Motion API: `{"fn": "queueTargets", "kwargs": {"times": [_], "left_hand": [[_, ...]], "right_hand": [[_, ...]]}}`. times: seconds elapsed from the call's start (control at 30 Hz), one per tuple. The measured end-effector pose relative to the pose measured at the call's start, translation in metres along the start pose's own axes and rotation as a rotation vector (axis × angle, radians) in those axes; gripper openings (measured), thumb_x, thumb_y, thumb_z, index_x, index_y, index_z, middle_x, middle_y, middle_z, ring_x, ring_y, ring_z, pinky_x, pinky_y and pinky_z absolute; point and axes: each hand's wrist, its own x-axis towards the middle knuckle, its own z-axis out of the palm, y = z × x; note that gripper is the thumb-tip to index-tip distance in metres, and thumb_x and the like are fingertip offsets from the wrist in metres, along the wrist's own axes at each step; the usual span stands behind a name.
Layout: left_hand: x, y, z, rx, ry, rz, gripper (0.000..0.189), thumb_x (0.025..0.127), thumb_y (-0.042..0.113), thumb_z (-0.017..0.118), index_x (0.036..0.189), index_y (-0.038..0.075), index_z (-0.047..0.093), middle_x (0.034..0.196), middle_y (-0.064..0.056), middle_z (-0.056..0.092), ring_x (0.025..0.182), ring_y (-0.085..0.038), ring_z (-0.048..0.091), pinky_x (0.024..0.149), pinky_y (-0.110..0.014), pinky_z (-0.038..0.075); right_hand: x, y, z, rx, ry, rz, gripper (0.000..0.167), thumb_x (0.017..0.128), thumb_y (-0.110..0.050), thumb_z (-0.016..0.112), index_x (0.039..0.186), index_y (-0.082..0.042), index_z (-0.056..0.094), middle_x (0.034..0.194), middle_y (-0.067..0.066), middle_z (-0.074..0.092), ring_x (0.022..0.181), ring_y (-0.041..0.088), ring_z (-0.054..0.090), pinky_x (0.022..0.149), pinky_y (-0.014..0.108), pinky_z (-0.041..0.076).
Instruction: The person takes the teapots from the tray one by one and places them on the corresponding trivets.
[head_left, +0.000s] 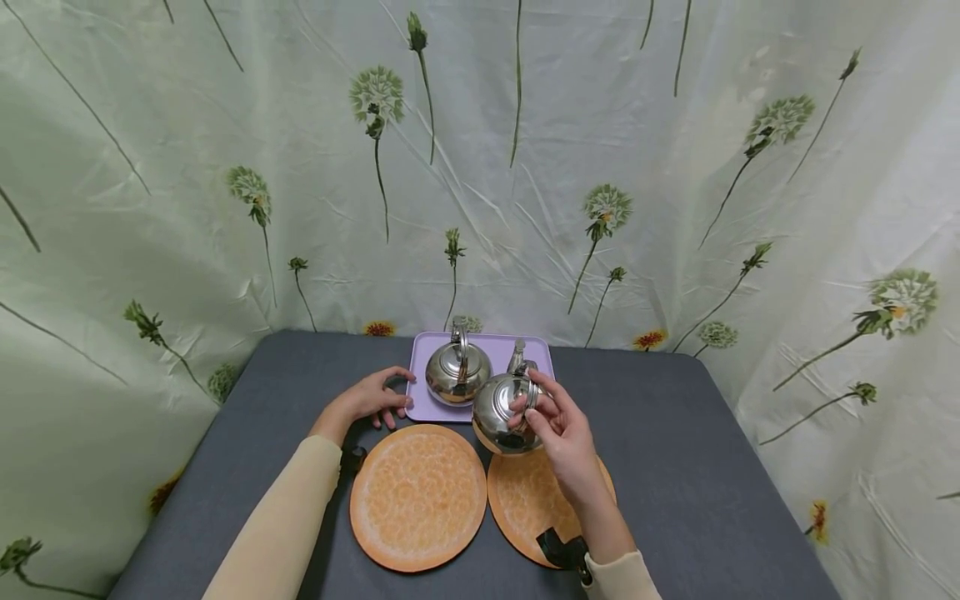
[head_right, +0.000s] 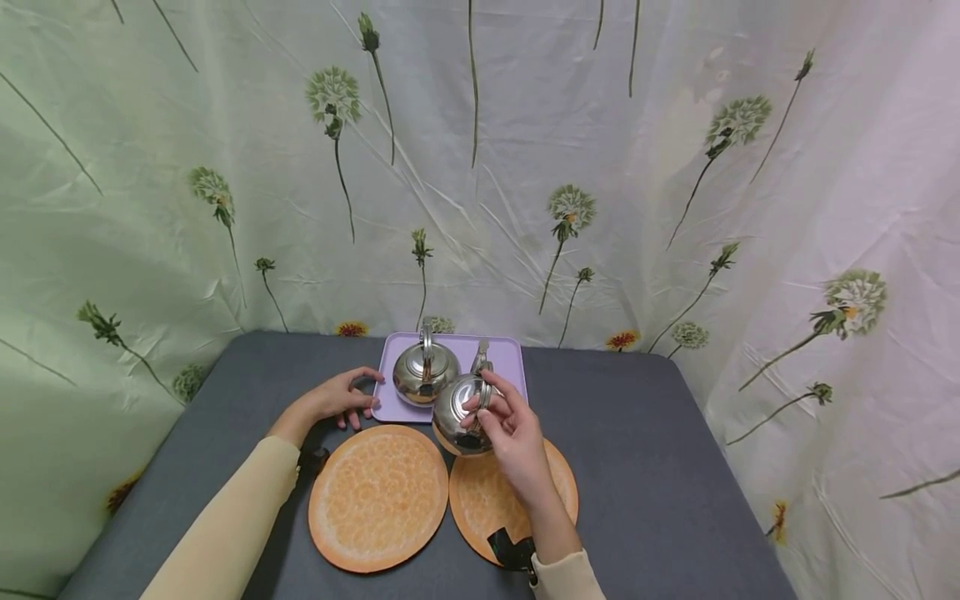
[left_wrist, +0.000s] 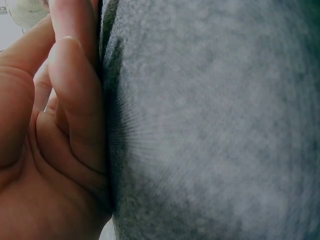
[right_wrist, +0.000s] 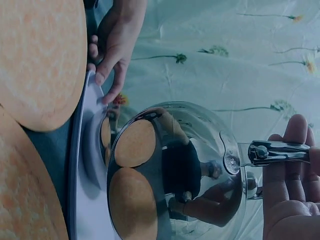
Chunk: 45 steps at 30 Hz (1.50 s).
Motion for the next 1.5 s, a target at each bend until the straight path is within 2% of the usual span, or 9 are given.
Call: {"fn": "queueTargets", "kwargs": {"times": [0.13,0.37,0.63,1.5], "left_hand": [[0.000,0.000,0.000,-0.001,-0.002,0.001,0.054,0.103,0.024,0.072,0.151,0.018,0.047,0.081,-0.003,0.074,0.055,-0.013,0.069,0.048,-0.027,0.051],[0.000,0.000,-0.001,-0.005,-0.004,-0.002,0.056,0.103,0.025,0.072,0.152,0.018,0.047,0.082,-0.003,0.074,0.055,-0.012,0.069,0.048,-0.027,0.051],[0.000,0.002,-0.001,-0.007,-0.006,0.004,0.056,0.103,0.023,0.072,0.152,0.017,0.047,0.081,-0.002,0.074,0.055,-0.013,0.070,0.049,-0.028,0.051],[-0.004,0.005,0.002,-0.011,-0.001,0.001,0.055,0.102,0.023,0.072,0.151,0.016,0.048,0.081,-0.001,0.073,0.056,-0.013,0.070,0.049,-0.027,0.051]], "right_hand": [[-0.005,-0.001,0.006,0.009,-0.004,0.002,0.056,0.109,-0.002,0.055,0.162,-0.013,0.042,0.111,-0.007,0.073,0.095,0.008,0.075,0.084,0.030,0.056],[-0.012,-0.002,0.017,0.076,-0.048,-0.030,0.056,0.108,-0.001,0.055,0.162,-0.005,0.039,0.111,-0.006,0.073,0.095,0.008,0.075,0.097,0.025,0.058],[-0.019,-0.002,0.025,0.117,-0.103,-0.030,0.056,0.109,-0.003,0.055,0.162,-0.003,0.037,0.113,-0.006,0.073,0.097,0.008,0.075,0.101,0.025,0.057],[-0.025,-0.002,0.062,0.221,-0.220,-0.055,0.056,0.107,-0.001,0.057,0.158,0.009,0.034,0.111,-0.009,0.074,0.096,0.004,0.076,0.098,0.024,0.058]]}}
